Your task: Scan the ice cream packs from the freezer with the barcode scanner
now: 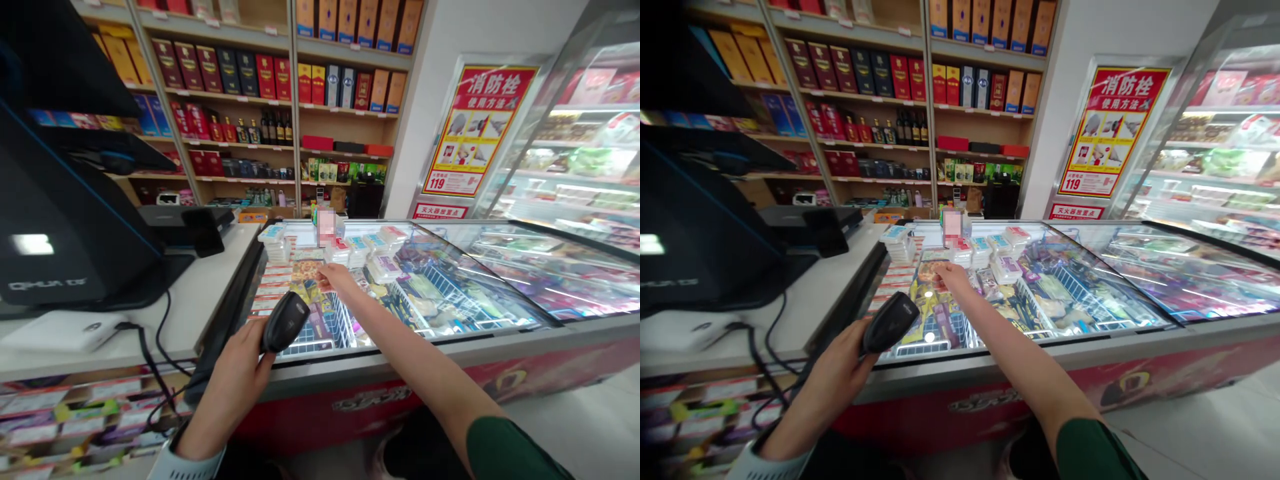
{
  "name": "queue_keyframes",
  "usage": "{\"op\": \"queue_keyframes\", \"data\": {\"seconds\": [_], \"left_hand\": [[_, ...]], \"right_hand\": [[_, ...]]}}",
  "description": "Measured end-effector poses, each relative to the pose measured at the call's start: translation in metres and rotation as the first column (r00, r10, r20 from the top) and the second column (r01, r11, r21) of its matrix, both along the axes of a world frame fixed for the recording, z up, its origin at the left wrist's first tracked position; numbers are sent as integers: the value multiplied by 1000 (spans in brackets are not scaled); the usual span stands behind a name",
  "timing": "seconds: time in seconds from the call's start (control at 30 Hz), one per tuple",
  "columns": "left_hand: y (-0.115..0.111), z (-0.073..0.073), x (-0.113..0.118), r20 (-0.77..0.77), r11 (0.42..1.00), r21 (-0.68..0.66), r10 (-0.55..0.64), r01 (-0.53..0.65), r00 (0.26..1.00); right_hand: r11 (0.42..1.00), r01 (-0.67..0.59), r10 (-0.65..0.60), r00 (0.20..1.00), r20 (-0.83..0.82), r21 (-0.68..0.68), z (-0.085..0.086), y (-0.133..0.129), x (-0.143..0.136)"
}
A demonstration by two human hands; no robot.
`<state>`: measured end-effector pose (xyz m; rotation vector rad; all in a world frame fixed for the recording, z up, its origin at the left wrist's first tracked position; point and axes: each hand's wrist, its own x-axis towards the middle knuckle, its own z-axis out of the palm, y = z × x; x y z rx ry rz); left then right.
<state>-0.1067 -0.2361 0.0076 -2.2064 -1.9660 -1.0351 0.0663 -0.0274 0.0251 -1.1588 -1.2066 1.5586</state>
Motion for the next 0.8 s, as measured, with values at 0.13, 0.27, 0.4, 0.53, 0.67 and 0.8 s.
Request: {"op": "queue_keyframes", "data": {"seconds": [0.13, 0.27, 0.4, 0.53, 0.67, 0.8], "left_hand": [[-11, 1, -21, 28, 999, -2, 46, -46, 999], [-21, 0, -38, 45, 997, 11, 78, -79, 996], [-27, -3, -50, 65, 992, 37, 119, -121, 991], [-30, -5, -57, 76, 990, 52, 124, -128, 989], [-33, -5, -59, 72, 991, 43, 120, -123, 990], [-35, -2, -57, 62, 991, 30, 128, -130, 990]], "right_hand": [[997, -54, 54, 999, 3, -64, 22, 19, -65], [994, -31, 31, 1000, 0, -103, 37, 37, -113], [990, -7, 8, 1000, 8, -143, 45, 48, -144], [984, 13, -14, 1000, -3, -180, 46, 55, -158], [985, 42, -48, 998, -30, -169, 44, 58, -163], [990, 49, -56, 997, -52, -130, 40, 54, -152]]}}
